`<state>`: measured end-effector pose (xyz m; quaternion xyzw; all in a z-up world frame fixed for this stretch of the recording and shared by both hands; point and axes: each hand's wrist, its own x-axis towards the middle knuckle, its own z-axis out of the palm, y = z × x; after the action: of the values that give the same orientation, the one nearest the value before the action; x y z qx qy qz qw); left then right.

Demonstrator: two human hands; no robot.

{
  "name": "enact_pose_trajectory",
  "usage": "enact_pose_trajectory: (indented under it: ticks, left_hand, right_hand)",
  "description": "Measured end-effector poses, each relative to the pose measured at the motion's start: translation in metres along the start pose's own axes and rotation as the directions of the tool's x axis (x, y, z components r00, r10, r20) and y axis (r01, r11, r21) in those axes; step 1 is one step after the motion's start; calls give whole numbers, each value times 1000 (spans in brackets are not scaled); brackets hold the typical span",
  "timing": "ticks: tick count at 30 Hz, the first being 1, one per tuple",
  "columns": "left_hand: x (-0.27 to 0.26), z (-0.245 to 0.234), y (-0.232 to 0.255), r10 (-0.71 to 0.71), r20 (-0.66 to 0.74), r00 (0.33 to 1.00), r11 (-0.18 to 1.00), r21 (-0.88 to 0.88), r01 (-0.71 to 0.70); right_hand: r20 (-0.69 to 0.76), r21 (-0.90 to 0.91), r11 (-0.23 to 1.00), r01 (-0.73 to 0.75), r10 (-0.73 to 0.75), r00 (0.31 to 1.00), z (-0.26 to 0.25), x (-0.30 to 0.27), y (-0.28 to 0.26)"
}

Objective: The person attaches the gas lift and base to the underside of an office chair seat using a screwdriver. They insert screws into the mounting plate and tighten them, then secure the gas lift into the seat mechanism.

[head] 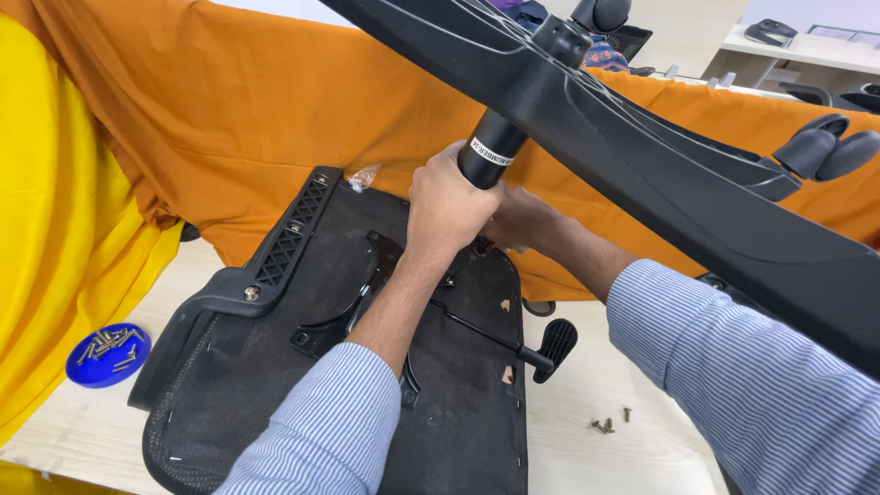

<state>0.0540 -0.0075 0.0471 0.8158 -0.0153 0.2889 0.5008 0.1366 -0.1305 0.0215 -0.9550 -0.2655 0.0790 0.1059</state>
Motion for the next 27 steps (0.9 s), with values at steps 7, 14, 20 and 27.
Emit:
enact_pose_trajectory:
  ticks: [7,14,20,27]
  left_hand:
    - [13,-9,-10,16,94,995,1000,9,-17]
    - [21,-8,-17,50,59,997,999,-7,-50]
    - [20,-5,-12,33,36,999,999,35,-34]
    - [12,-1,-4,-1,-58,998,992,125,8]
  right_hand:
    - [-4,17,998,66,-66,998,8,9,16]
    - [91,145,989,23,-36,995,-7,-6,17]
    - [-51,264,963,47,-35,998,1,-11,21]
    - [5,216,955,-202,206,979,5,-30,14]
